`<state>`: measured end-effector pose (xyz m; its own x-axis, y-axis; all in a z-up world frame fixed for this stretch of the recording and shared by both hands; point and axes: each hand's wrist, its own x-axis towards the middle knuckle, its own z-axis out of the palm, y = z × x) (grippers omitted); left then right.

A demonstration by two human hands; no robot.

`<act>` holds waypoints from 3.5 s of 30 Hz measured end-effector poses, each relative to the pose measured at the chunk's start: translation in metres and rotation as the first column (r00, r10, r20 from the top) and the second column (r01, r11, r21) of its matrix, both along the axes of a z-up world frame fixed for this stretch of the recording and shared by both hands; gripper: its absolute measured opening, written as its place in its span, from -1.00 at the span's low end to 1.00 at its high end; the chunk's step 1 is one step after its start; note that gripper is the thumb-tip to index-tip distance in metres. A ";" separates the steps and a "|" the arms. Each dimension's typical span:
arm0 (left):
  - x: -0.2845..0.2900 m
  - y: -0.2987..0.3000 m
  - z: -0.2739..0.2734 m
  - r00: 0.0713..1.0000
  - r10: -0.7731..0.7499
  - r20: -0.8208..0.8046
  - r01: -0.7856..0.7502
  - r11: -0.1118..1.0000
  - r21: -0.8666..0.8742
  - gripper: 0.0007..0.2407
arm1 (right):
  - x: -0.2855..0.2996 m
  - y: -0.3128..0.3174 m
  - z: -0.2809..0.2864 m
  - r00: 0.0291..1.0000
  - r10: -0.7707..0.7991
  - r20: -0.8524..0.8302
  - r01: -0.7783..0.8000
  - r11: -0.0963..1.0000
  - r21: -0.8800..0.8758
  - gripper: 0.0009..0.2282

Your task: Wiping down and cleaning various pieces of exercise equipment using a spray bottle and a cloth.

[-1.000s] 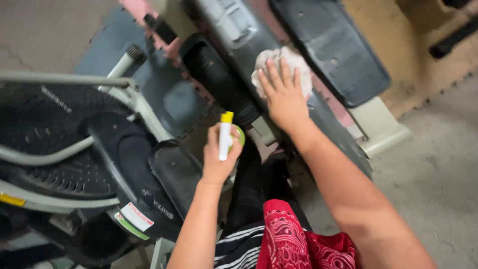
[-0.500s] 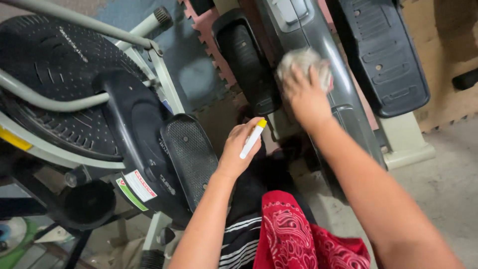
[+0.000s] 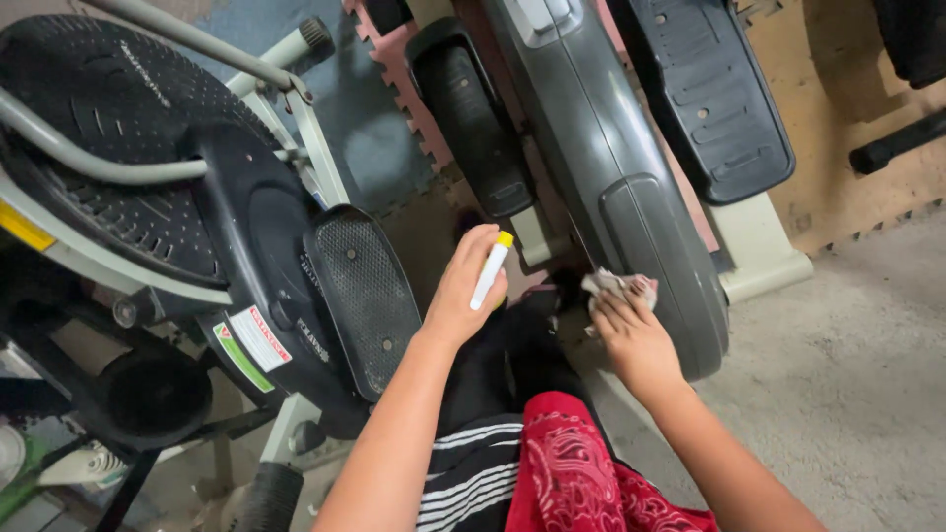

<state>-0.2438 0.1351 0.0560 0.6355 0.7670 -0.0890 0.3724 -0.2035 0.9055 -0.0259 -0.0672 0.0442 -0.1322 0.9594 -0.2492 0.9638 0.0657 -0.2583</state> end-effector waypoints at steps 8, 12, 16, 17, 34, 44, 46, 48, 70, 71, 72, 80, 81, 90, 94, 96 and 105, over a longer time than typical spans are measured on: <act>-0.017 -0.037 -0.016 0.974 0.221 -0.054 -0.227 0.948 -0.224 -0.58 | 0.005 -0.042 0.028 0.845 -0.476 -0.242 0.445 0.879 -0.173 -0.77; -0.020 -0.038 -0.043 0.955 0.251 -0.159 -0.277 0.946 -0.169 -0.65 | 0.006 -0.025 0.012 -0.195 -0.874 -0.444 0.665 0.215 -0.715 -0.74; -0.024 -0.038 -0.099 0.932 0.315 -0.178 -0.332 0.940 -0.076 -0.65 | -0.011 0.014 -0.007 -0.324 -0.733 -0.598 0.678 0.261 -0.687 -0.75; -0.023 -0.035 -0.109 0.919 0.345 -0.194 -0.359 0.933 -0.041 -0.67 | -0.016 0.019 -0.016 -0.253 -0.752 -0.608 0.696 0.296 -0.655 -0.75; -0.041 0.013 -0.179 0.944 0.311 -0.113 -0.295 0.945 0.138 -0.68 | -0.064 0.148 -0.191 -0.468 -0.752 -0.464 0.360 0.316 -0.878 -0.70; -0.045 0.061 -0.191 0.918 0.122 -0.377 -0.172 0.980 -0.103 -0.69 | -0.054 0.338 -0.302 0.395 -0.518 -0.759 0.686 0.715 -0.131 -0.70; -0.049 0.064 -0.193 0.907 0.105 -0.408 -0.184 0.970 -0.160 -0.70 | -0.053 0.362 -0.325 0.605 -0.290 -0.742 0.555 0.821 0.132 -0.67; -0.050 0.073 -0.192 0.908 0.059 -0.415 -0.129 0.981 -0.145 -0.67 | -0.050 0.387 -0.349 0.826 -0.210 -0.522 0.342 0.924 0.169 -0.52; -0.062 0.065 -0.215 0.962 0.179 -0.208 -0.209 0.968 -0.136 -0.69 | -0.073 0.213 -0.315 0.714 -0.425 -0.557 0.517 0.856 0.009 -0.58; -0.064 0.065 -0.213 0.956 0.195 -0.219 -0.230 0.962 -0.146 -0.70 | -0.075 0.250 -0.310 0.749 -0.386 -0.539 0.491 0.869 0.061 -0.53; -0.063 0.068 -0.213 0.950 0.214 -0.227 -0.251 0.956 -0.150 -0.72 | -0.075 0.291 -0.307 0.783 -0.340 -0.520 0.462 0.879 0.121 -0.49; -0.068 0.054 -0.214 0.951 0.201 -0.233 -0.248 0.949 -0.194 -0.70 | -0.094 0.283 -0.397 0.982 0.127 0.138 -0.139 0.987 0.076 -0.48; -0.066 0.055 -0.211 0.948 0.201 -0.246 -0.254 0.945 -0.205 -0.71 | -0.096 0.264 -0.393 0.943 0.250 0.219 -0.247 0.968 -0.041 -0.47; -0.033 0.047 -0.160 0.970 0.169 -0.175 -0.198 0.967 -0.162 -0.66 | -0.076 0.139 -0.262 0.525 -0.805 -0.276 0.419 0.527 -0.739 -0.55; -0.021 0.042 -0.116 0.984 0.143 -0.111 -0.162 0.969 -0.186 -0.59 | -0.054 0.148 -0.154 0.289 -0.888 -0.357 0.566 0.460 -0.685 -0.65; -0.015 0.032 -0.103 0.990 0.109 -0.091 -0.123 0.978 -0.169 -0.57 | -0.036 0.154 -0.085 0.172 -0.769 -0.615 0.629 0.567 -0.533 -0.64; 0.017 -0.002 -0.023 0.977 -0.148 -0.153 0.135 0.987 -0.092 -0.58 | 0.023 0.054 0.041 0.875 -0.434 -0.214 0.474 0.858 0.198 -0.48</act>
